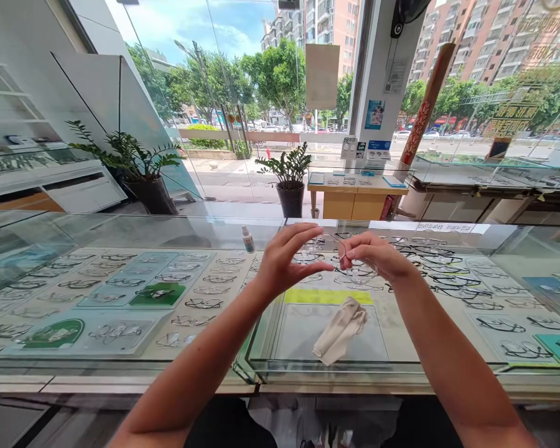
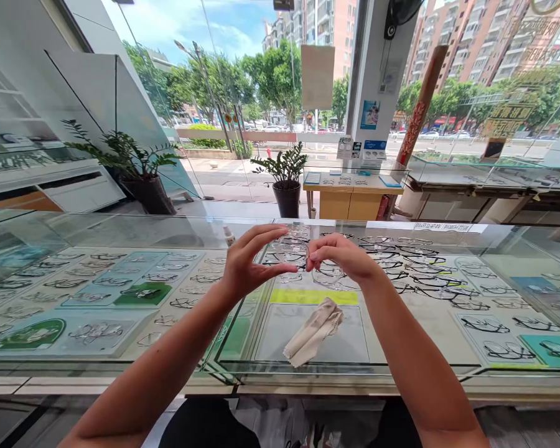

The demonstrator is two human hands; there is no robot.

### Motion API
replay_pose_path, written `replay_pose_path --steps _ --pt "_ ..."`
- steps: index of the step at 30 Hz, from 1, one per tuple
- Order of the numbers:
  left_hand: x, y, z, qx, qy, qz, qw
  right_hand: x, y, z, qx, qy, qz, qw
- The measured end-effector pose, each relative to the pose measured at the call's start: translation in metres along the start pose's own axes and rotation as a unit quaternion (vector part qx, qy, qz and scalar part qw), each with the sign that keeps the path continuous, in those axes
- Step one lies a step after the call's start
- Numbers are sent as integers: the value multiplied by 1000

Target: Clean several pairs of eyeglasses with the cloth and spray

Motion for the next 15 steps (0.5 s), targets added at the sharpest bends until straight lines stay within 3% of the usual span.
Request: replay_pose_path --steps 4,7,9,12,15 --pt "12 -27 49 -130 -65 17 989 13 -2 -54 60 69 22 996" --pt "25 -46 88 -258 -117 73 956 35 3 -107 140 115 113 977" --pt "32 -51 107 -331 -146 127 924 52 13 -137 207 141 202 947" --pt "45 -55 111 -352 -155 206 900 65 33 -161 289 206 323 878" --pt "55 -57 97 -315 -144 238 907 61 39 -156 304 285 375 828"
Point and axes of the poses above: each hand's wrist, its own y-axis away from the middle knuckle, its own x-axis out of the back of the hand, z = x × y, the point moved 10 cm from there along -y, towards the middle knuckle, and after that the axes turned 8 degrees about y, right-handed, at the moved point
